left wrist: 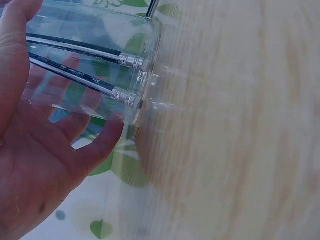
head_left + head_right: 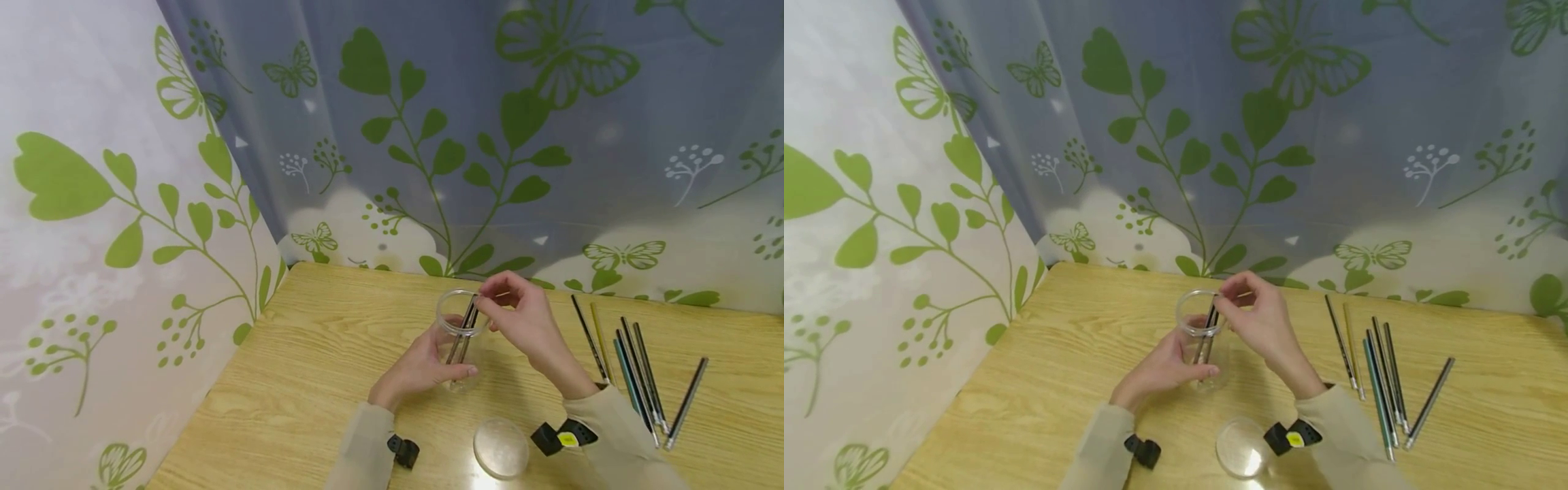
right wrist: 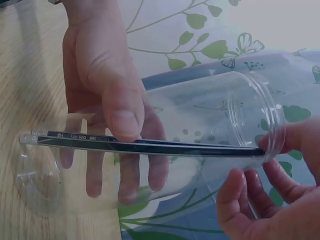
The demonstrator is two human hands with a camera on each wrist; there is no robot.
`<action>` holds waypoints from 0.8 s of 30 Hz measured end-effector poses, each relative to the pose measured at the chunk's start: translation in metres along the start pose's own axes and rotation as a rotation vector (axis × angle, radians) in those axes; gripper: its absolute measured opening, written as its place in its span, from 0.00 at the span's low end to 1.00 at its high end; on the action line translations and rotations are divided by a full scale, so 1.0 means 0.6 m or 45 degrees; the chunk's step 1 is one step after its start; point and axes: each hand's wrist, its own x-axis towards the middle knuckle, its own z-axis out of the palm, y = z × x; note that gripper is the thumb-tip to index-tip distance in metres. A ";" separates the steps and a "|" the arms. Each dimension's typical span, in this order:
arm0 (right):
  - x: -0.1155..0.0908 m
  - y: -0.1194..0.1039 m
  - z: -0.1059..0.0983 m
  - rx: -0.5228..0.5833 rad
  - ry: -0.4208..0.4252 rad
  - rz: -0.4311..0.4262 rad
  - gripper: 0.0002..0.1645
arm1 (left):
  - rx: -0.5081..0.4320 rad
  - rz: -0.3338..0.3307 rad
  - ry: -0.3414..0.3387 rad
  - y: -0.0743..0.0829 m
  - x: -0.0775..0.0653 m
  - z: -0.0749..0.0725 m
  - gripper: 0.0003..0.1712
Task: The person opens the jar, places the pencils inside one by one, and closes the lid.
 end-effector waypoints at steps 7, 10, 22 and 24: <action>-0.007 0.004 -0.017 0.036 -0.028 0.023 0.19 | 0.006 -0.025 0.014 0.000 0.001 -0.001 0.45; -0.016 0.014 -0.032 -0.027 -0.007 0.000 0.19 | 0.003 -0.028 0.021 0.000 0.001 0.000 0.45; -0.064 0.052 -0.114 -0.445 0.128 -0.057 0.17 | 0.039 -0.040 0.028 0.000 -0.002 0.001 0.46; -0.069 0.060 -0.129 -0.505 0.154 -0.051 0.17 | 0.041 -0.033 0.022 0.000 -0.001 0.001 0.46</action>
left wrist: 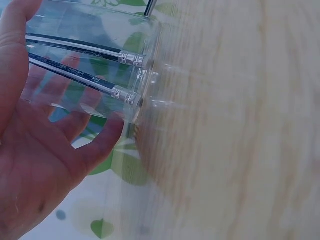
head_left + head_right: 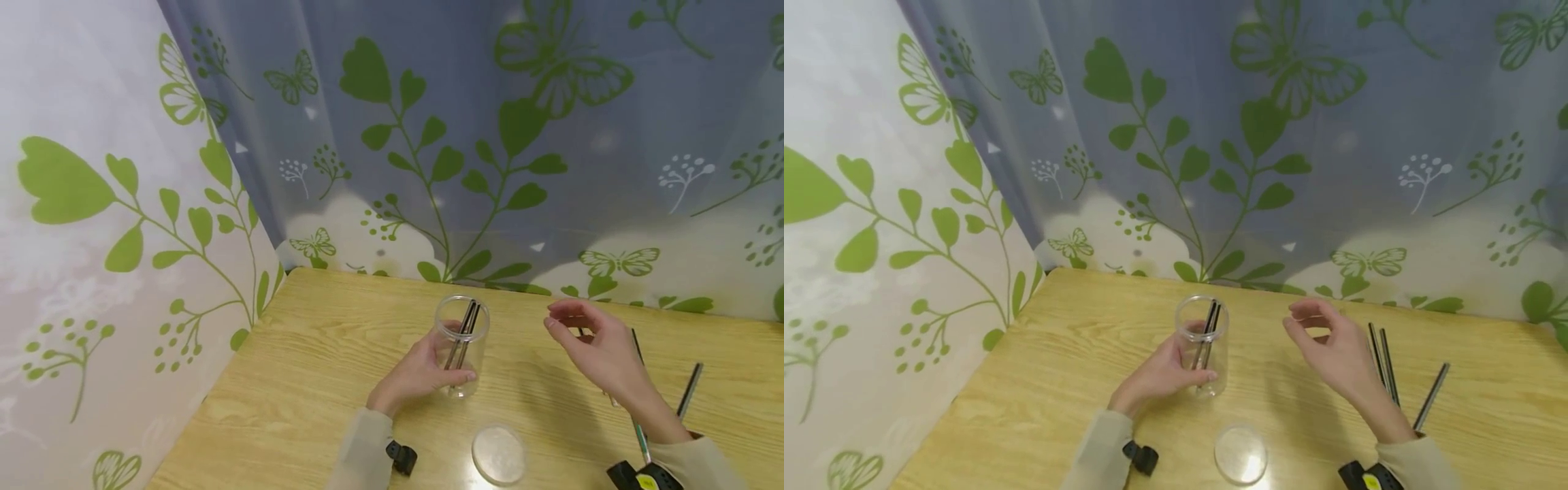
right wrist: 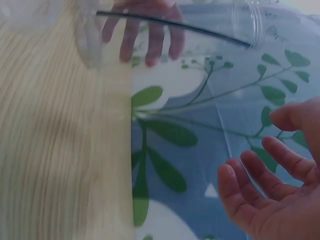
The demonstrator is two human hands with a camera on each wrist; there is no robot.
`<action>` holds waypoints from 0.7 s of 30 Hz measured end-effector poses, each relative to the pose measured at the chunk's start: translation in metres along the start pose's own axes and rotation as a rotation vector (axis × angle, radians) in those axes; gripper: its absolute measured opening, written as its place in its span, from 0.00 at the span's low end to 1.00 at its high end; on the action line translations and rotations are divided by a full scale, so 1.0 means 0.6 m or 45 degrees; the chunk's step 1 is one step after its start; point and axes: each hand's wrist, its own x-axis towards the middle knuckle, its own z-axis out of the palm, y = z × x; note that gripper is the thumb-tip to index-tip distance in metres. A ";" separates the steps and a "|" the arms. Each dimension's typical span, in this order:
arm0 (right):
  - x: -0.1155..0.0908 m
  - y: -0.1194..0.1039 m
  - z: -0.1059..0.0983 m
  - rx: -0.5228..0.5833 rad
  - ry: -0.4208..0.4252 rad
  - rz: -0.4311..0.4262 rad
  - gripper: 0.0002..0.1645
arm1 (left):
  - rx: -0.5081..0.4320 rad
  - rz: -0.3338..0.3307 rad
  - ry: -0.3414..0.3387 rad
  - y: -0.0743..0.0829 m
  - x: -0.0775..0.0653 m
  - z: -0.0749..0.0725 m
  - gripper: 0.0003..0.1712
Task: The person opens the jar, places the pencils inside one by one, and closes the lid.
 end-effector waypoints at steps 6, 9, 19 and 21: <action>-0.007 0.053 -0.021 -0.136 0.038 0.015 0.17 | -0.037 0.002 -0.021 -0.001 0.000 -0.001 0.45; -0.008 0.084 -0.031 -0.217 0.012 0.097 0.21 | -0.064 -0.002 -0.031 -0.002 0.000 -0.001 0.45; -0.018 0.169 -0.063 -0.442 -0.147 0.184 0.22 | -0.052 -0.010 -0.034 -0.001 0.001 -0.002 0.44; -0.019 0.182 -0.070 -0.488 -0.164 0.178 0.21 | -0.057 0.000 -0.040 -0.001 0.002 -0.002 0.43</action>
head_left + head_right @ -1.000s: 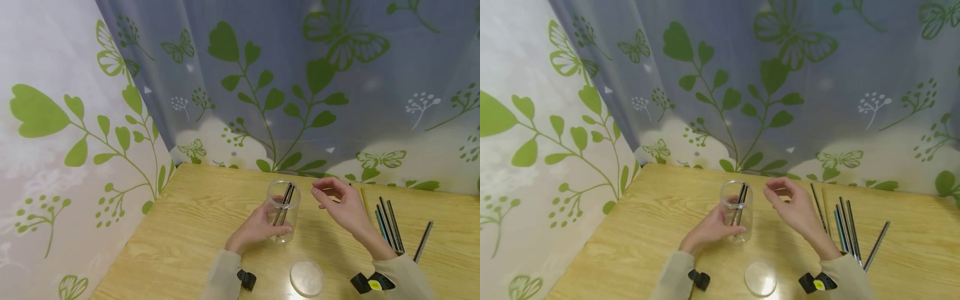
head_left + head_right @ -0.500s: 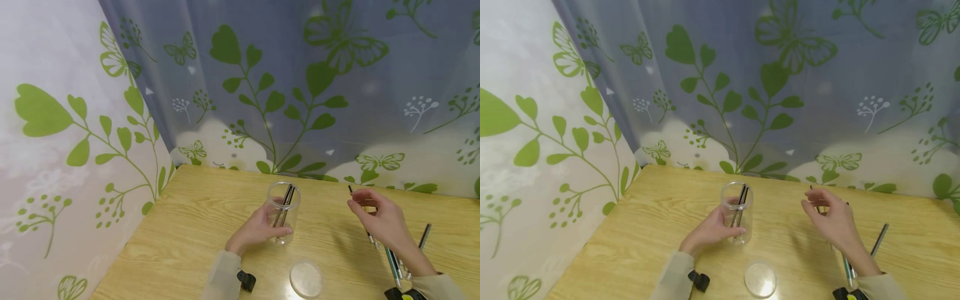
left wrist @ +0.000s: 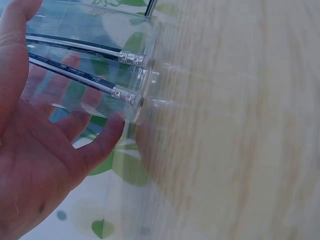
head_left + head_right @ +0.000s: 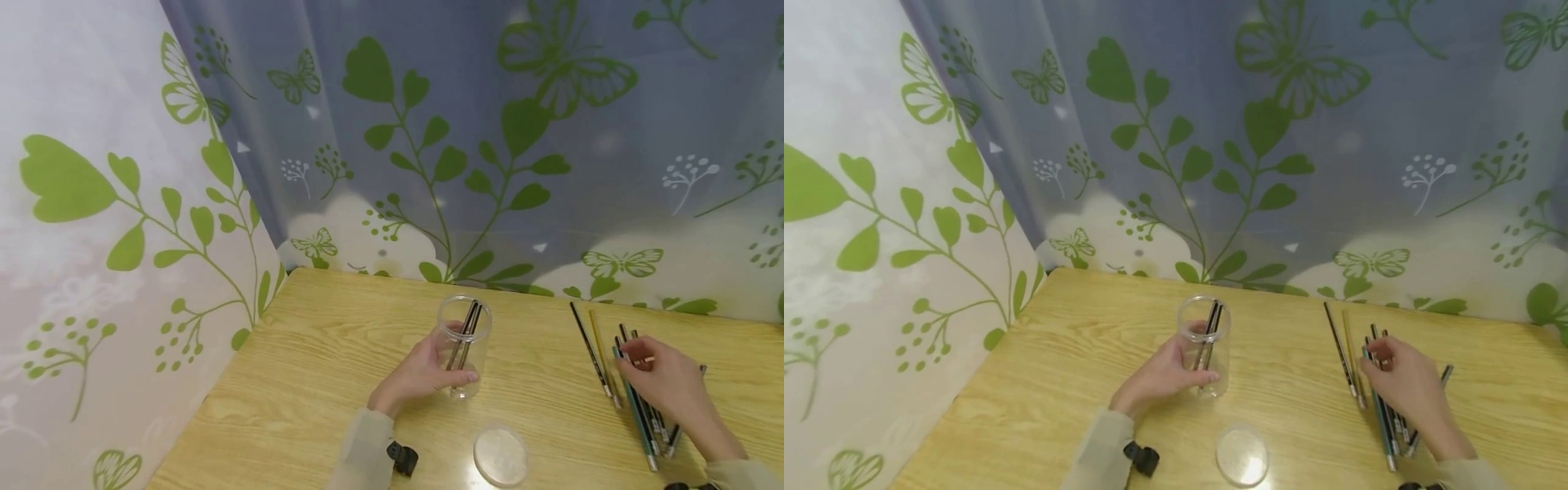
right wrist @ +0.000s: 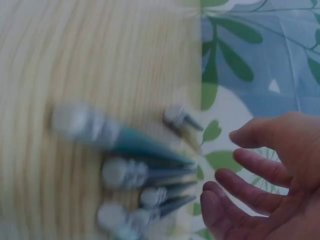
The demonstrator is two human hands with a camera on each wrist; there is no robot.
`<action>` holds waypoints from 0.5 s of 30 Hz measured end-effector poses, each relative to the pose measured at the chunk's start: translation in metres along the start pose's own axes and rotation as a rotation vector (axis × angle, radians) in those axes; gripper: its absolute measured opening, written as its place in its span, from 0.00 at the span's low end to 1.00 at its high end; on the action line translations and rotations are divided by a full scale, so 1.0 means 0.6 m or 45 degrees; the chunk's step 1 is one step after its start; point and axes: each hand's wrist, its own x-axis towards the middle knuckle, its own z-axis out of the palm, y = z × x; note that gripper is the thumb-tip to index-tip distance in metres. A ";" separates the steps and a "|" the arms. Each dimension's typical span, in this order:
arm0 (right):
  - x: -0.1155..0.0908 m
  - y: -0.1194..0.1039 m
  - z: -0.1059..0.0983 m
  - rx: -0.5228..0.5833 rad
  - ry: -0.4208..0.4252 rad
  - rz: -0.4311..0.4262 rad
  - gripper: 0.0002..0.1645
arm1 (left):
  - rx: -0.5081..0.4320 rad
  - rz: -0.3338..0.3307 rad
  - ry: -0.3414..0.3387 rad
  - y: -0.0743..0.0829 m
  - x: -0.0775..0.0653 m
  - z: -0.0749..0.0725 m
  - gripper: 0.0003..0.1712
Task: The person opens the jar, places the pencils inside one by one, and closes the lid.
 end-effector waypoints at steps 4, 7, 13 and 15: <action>0.001 0.021 -0.004 -0.038 -0.058 0.009 0.22 | -0.004 0.024 -0.006 0.000 0.001 0.001 0.43; 0.003 0.030 -0.007 -0.044 -0.104 0.031 0.22 | 0.002 0.029 -0.003 -0.001 0.000 0.001 0.43; 0.005 0.040 -0.007 -0.065 -0.155 0.059 0.23 | 0.011 0.017 0.001 -0.001 0.000 0.000 0.43; 0.005 0.042 -0.006 -0.074 -0.151 0.057 0.23 | 0.017 0.013 0.001 -0.001 0.000 0.000 0.43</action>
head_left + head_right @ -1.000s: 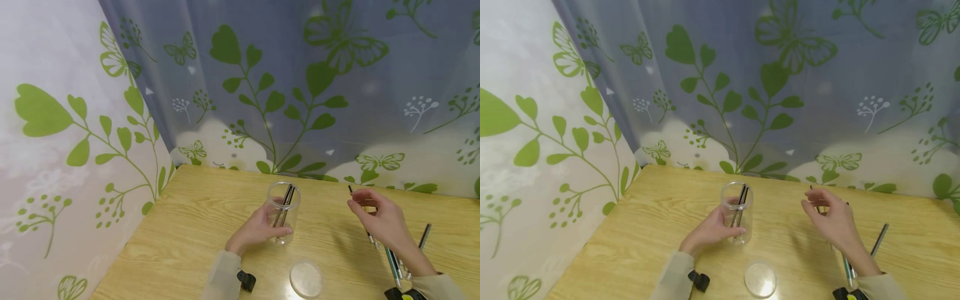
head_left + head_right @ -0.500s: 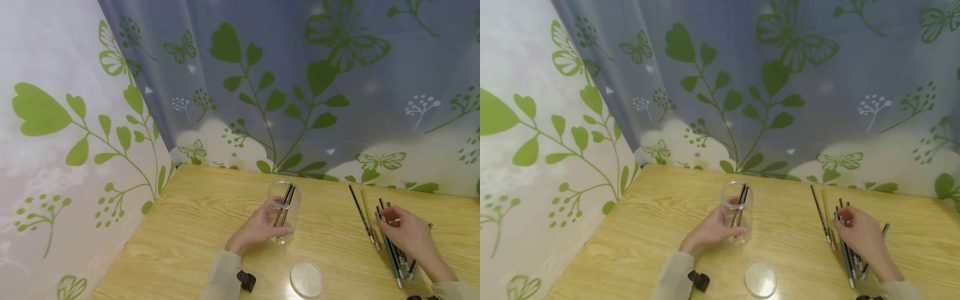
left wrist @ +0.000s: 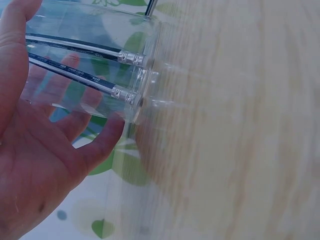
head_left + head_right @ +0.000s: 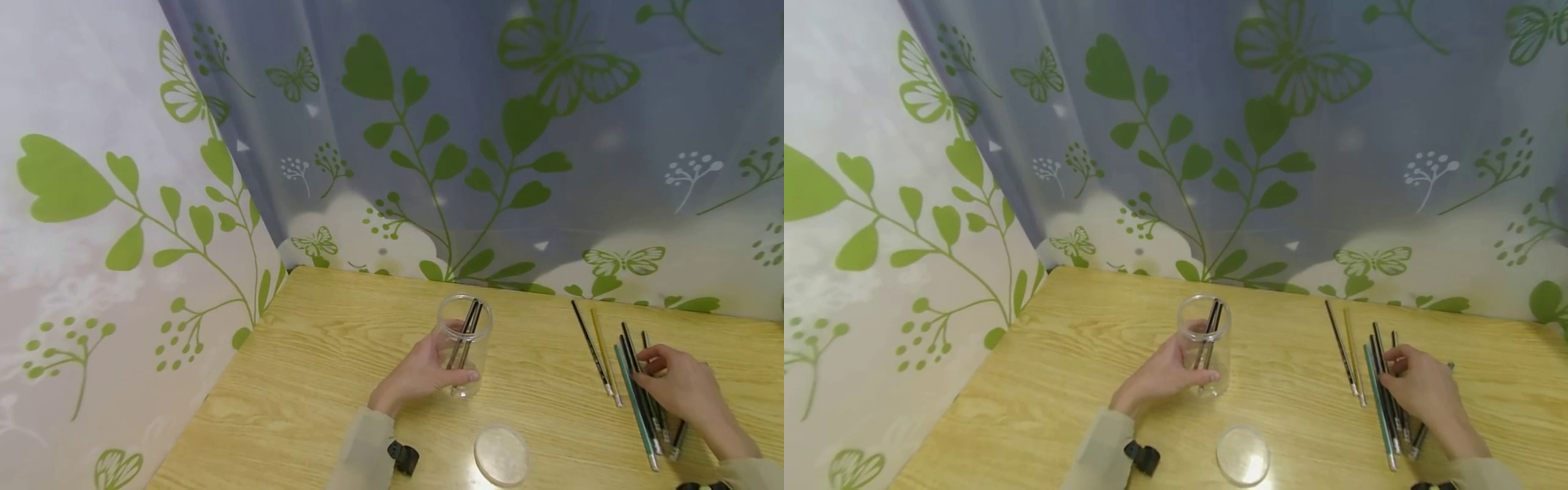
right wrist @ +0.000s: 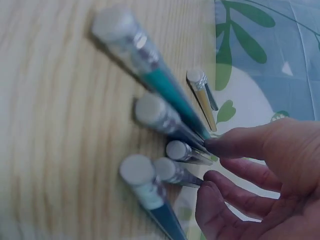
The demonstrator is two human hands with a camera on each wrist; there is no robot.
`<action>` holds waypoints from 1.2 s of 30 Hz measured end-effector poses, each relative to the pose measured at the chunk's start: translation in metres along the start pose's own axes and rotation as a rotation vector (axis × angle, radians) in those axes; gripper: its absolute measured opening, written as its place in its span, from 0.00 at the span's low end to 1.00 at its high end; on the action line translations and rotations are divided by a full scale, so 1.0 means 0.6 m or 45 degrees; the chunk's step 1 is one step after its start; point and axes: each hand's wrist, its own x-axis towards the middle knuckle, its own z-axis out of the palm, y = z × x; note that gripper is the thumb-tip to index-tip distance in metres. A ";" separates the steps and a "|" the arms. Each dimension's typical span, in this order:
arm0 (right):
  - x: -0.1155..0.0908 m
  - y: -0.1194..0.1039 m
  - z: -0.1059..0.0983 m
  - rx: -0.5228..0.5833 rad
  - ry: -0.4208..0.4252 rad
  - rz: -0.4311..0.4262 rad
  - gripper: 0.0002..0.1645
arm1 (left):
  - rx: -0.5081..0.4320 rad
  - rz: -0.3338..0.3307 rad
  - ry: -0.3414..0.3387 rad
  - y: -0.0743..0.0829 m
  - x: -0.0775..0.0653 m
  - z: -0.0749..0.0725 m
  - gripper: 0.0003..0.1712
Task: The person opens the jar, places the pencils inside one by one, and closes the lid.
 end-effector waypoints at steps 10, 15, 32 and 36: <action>0.008 0.004 0.003 0.046 -0.088 0.059 0.27 | 0.012 -0.022 0.013 0.000 -0.002 0.000 0.45; 0.014 -0.001 0.006 0.029 -0.126 0.088 0.29 | 0.021 -0.007 0.016 0.001 0.000 0.000 0.45; 0.014 -0.013 0.000 0.008 -0.135 0.145 0.38 | 0.008 -0.017 0.011 0.006 -0.004 0.000 0.43; 0.012 -0.010 -0.005 0.040 -0.082 0.141 0.41 | -0.001 -0.014 0.010 0.006 -0.004 -0.001 0.43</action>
